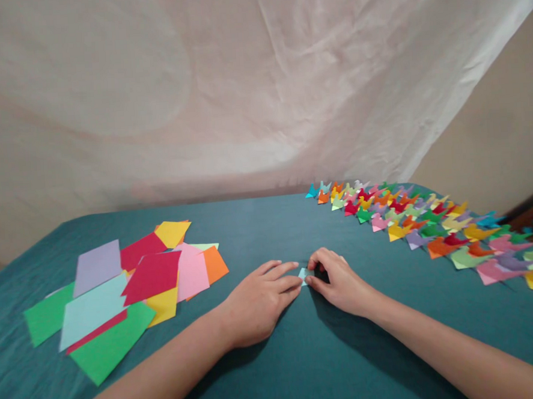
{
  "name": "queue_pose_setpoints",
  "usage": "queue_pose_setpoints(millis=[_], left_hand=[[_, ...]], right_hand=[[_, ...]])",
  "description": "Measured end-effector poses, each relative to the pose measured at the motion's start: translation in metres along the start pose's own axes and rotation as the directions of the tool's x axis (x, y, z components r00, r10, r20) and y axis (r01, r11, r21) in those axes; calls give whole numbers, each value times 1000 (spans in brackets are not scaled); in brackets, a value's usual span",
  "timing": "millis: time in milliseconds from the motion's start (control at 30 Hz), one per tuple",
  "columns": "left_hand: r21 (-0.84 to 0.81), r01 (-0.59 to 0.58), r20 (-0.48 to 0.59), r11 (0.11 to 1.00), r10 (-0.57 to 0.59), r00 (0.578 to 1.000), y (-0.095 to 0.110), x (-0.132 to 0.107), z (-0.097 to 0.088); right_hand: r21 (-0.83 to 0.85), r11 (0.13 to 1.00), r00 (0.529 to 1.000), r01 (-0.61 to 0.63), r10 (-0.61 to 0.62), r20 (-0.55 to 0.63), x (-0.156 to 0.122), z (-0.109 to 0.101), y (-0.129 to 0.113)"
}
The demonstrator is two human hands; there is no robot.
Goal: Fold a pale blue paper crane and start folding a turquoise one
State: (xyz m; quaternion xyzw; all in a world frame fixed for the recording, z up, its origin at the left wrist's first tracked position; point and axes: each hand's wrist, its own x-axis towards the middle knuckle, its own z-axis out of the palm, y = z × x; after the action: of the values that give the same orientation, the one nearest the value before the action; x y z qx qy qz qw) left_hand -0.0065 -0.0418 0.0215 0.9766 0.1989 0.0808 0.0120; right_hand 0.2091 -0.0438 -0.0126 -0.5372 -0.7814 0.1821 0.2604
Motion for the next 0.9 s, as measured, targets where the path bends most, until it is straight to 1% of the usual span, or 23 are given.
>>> queue_pose_setpoints(millis=[133, 333, 433, 533, 600, 633, 667, 700, 800, 900], left_hand=[[-16, 9, 0, 1000, -9, 1000, 0, 0, 0], [-18, 4, -6, 1000, -4, 1000, -1, 1, -1], [-15, 7, -13, 1000, -8, 1000, 0, 1, 1], [-14, 9, -17, 1000, -9, 1000, 1, 1, 1], [-13, 13, -14, 1000, -13, 1000, 2, 2, 0], [-11, 13, -12, 1000, -13, 1000, 2, 2, 0], [-10, 12, -11, 1000, -12, 1000, 2, 2, -1], [-7, 10, -13, 1000, -11, 1000, 3, 2, -1], [8, 20, -44, 1000, -20, 999, 3, 2, 0], [23, 39, -75, 999, -37, 997, 4, 1, 0]], right_hand=[[-45, 999, 1000, 2, -2, 17, 0, -2, 2], [-58, 998, 999, 9, -7, 36, 0, -6, 8], [-21, 999, 999, 26, -25, 34, 0, -9, 10], [74, 997, 999, 38, -39, 19, -2, -15, 11], [103, 991, 996, 85, -86, 1, -5, -20, 8], [70, 989, 992, 128, -129, 5, -7, -22, 6], [-6, 985, 985, 174, -174, 5, -10, -24, 3], [-101, 968, 974, 228, -227, 28, -13, -25, 0], [-348, 867, 934, 356, -338, 112, -21, -22, -10], [-466, 775, 903, 426, -393, 171, -26, -16, -17]])
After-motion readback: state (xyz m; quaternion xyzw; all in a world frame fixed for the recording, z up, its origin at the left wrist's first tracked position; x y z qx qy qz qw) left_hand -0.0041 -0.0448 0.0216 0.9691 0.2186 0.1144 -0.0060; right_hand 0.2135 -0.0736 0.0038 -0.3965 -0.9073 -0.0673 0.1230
